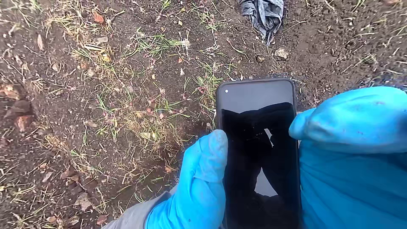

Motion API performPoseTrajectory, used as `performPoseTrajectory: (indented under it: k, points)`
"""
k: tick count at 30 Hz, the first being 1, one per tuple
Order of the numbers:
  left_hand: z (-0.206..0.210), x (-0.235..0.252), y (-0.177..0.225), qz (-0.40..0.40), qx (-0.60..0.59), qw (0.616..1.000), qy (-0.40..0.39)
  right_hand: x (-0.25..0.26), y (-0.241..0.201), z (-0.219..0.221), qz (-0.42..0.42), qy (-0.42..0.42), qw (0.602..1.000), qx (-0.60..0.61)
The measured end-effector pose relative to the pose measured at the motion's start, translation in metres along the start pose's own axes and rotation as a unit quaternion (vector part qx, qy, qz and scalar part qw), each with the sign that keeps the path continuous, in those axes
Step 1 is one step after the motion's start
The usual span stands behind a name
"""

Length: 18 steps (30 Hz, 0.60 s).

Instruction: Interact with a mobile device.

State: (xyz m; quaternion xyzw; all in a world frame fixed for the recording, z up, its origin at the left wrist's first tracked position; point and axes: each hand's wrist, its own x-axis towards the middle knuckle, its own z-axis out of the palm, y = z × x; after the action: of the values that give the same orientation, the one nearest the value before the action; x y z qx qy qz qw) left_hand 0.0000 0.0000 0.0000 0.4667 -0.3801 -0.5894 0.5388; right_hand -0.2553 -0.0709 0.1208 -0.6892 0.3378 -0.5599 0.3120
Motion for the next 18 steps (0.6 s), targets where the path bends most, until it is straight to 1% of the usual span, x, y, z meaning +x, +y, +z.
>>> performPoseTrajectory:
  k: [2, 6, 9, 11, 12, 14, 18]
  points:
    - [0.000, -0.001, 0.000, 0.006, 0.006, 1.000, 0.004, -0.002, -0.001, 0.000, 0.009, 0.011, 1.000, 0.012]
    - [0.000, 0.001, 0.002, 0.012, 0.026, 1.000, -0.003, -0.006, -0.006, -0.005, 0.061, 0.027, 0.994, 0.086]
    - [0.000, 0.001, 0.003, 0.009, 0.037, 0.999, -0.014, -0.007, -0.004, -0.005, 0.062, 0.036, 0.993, 0.091]
    - [0.001, 0.001, 0.004, 0.015, 0.023, 0.999, -0.018, -0.008, -0.007, -0.009, 0.075, 0.014, 0.994, 0.082]
    - [0.001, 0.002, 0.005, 0.018, 0.020, 0.999, -0.024, -0.009, -0.006, -0.008, 0.066, 0.016, 0.995, 0.077]
    - [0.002, 0.003, 0.005, 0.023, 0.020, 0.999, -0.032, -0.011, 0.000, -0.003, 0.017, 0.042, 0.996, 0.077]
    - [0.004, 0.003, 0.007, 0.020, 0.037, 0.998, -0.038, -0.013, 0.008, -0.001, -0.033, 0.023, 0.998, 0.045]
